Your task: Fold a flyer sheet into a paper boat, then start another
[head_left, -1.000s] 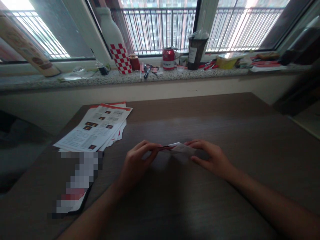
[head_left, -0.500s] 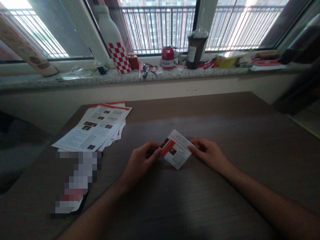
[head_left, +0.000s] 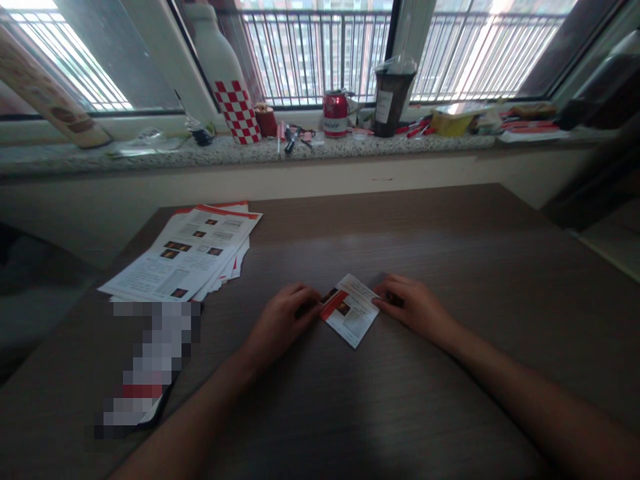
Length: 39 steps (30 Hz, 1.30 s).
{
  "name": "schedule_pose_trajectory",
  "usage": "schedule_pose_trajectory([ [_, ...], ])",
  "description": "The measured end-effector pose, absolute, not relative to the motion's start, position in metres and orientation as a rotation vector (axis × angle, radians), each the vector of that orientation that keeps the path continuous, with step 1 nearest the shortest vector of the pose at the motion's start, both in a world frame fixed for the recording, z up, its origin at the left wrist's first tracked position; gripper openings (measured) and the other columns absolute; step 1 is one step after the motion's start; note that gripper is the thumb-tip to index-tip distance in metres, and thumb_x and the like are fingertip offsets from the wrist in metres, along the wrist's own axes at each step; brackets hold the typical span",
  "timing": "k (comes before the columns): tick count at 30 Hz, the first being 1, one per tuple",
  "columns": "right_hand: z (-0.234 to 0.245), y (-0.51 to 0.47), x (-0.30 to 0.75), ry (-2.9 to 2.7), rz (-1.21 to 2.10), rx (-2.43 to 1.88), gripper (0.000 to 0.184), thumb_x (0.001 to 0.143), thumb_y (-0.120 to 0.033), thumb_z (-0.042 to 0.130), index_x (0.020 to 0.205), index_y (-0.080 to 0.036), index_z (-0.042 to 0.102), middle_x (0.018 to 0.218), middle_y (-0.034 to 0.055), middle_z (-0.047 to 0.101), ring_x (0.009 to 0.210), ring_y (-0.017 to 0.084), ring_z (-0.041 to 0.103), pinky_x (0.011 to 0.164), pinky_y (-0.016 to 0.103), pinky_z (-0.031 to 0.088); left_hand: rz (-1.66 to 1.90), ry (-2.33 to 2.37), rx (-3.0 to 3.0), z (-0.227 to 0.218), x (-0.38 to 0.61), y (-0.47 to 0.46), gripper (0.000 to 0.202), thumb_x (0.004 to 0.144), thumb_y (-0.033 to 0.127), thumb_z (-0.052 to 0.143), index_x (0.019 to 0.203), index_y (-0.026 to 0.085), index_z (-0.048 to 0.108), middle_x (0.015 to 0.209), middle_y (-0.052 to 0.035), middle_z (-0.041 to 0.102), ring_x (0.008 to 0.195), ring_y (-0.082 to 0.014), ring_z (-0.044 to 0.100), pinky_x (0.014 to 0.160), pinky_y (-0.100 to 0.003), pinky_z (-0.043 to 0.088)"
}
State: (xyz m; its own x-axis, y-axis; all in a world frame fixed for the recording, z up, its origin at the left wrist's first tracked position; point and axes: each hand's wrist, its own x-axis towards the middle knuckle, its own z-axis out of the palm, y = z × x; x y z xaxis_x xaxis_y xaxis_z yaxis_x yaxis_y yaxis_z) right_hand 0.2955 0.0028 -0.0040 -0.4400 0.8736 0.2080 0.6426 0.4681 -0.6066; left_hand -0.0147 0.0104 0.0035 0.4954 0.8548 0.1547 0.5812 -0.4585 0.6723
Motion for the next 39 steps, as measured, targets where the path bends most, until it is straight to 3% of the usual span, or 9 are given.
schedule_pose_trajectory([
  [3, -0.007, 0.004, 0.296, -2.258, 0.565, -1.233, 0.008, 0.100, -0.025, 0.065, 0.098, -0.021, 0.071, 0.090, 0.0044, 0.066, 0.085, 0.020, 0.063, 0.074, 0.032, 0.049, 0.655, 1.148, 2.203, 0.003, -0.015, 0.011, 0.016, 0.101, 0.024, 0.063, 0.113, 0.025, 0.074, 0.108, -0.0051, 0.071, 0.098, -0.0227, 0.066, 0.088, -0.038, 0.053],
  [12, -0.006, 0.005, 0.296, -2.297, 0.540, -1.173, 0.013, 0.103, -0.029, 0.061, 0.101, -0.020, 0.070, 0.090, 0.0048, 0.064, 0.083, 0.019, 0.061, 0.072, 0.032, 0.048, 0.657, 1.184, 2.224, 0.002, -0.012, 0.010, 0.011, 0.099, 0.023, 0.064, 0.090, 0.021, 0.070, 0.093, -0.0033, 0.064, 0.085, -0.0202, 0.063, 0.073, -0.030, 0.049],
  [19, -0.004, 0.003, 0.297, -2.295, 0.620, -1.146, 0.017, 0.101, -0.034, 0.068, 0.110, -0.021, 0.070, 0.098, 0.0056, 0.066, 0.087, 0.020, 0.063, 0.074, 0.032, 0.050, 0.656, 1.182, 2.237, 0.000, -0.012, 0.010, 0.011, 0.099, 0.023, 0.065, 0.089, 0.021, 0.068, 0.092, -0.0022, 0.062, 0.083, -0.0191, 0.062, 0.071, -0.028, 0.047],
  [24, -0.007, 0.002, 0.296, -2.300, 0.592, -1.124, 0.015, 0.101, -0.031, 0.067, 0.113, -0.023, 0.071, 0.103, 0.0069, 0.069, 0.094, 0.022, 0.065, 0.081, 0.035, 0.053, 0.627, 1.133, 2.286, 0.000, -0.016, 0.011, 0.009, 0.103, 0.025, 0.062, 0.102, 0.023, 0.071, 0.102, -0.0028, 0.065, 0.091, -0.0195, 0.065, 0.080, -0.030, 0.051],
  [29, -0.010, 0.001, 0.297, -2.329, 0.554, -1.087, 0.015, 0.103, -0.030, 0.063, 0.115, -0.024, 0.070, 0.108, 0.0085, 0.068, 0.100, 0.024, 0.066, 0.085, 0.038, 0.055, 0.624, 1.054, 2.402, 0.002, -0.020, 0.012, 0.027, 0.106, 0.024, 0.059, 0.131, 0.029, 0.069, 0.110, -0.0044, 0.067, 0.098, -0.0209, 0.066, 0.088, -0.035, 0.053],
  [35, -0.010, -0.001, 0.297, -2.337, 0.549, -1.074, 0.016, 0.105, -0.030, 0.061, 0.117, -0.025, 0.070, 0.109, 0.0087, 0.067, 0.102, 0.024, 0.066, 0.086, 0.039, 0.056, 0.628, 0.969, 2.468, 0.006, -0.021, 0.011, 0.031, 0.099, 0.032, 0.072, 0.130, 0.029, 0.069, 0.116, -0.0071, 0.070, 0.103, -0.0241, 0.068, 0.088, -0.038, 0.055],
  [39, -0.008, -0.002, 0.297, -2.364, 0.534, -1.063, 0.018, 0.106, -0.031, 0.059, 0.118, -0.025, 0.071, 0.107, 0.0084, 0.068, 0.101, 0.024, 0.066, 0.085, 0.039, 0.055, 0.643, 0.931, 2.502, 0.005, -0.021, 0.010, 0.022, 0.101, 0.028, 0.069, 0.123, 0.026, 0.071, 0.116, -0.0073, 0.070, 0.104, -0.0238, 0.068, 0.089, -0.039, 0.056],
])
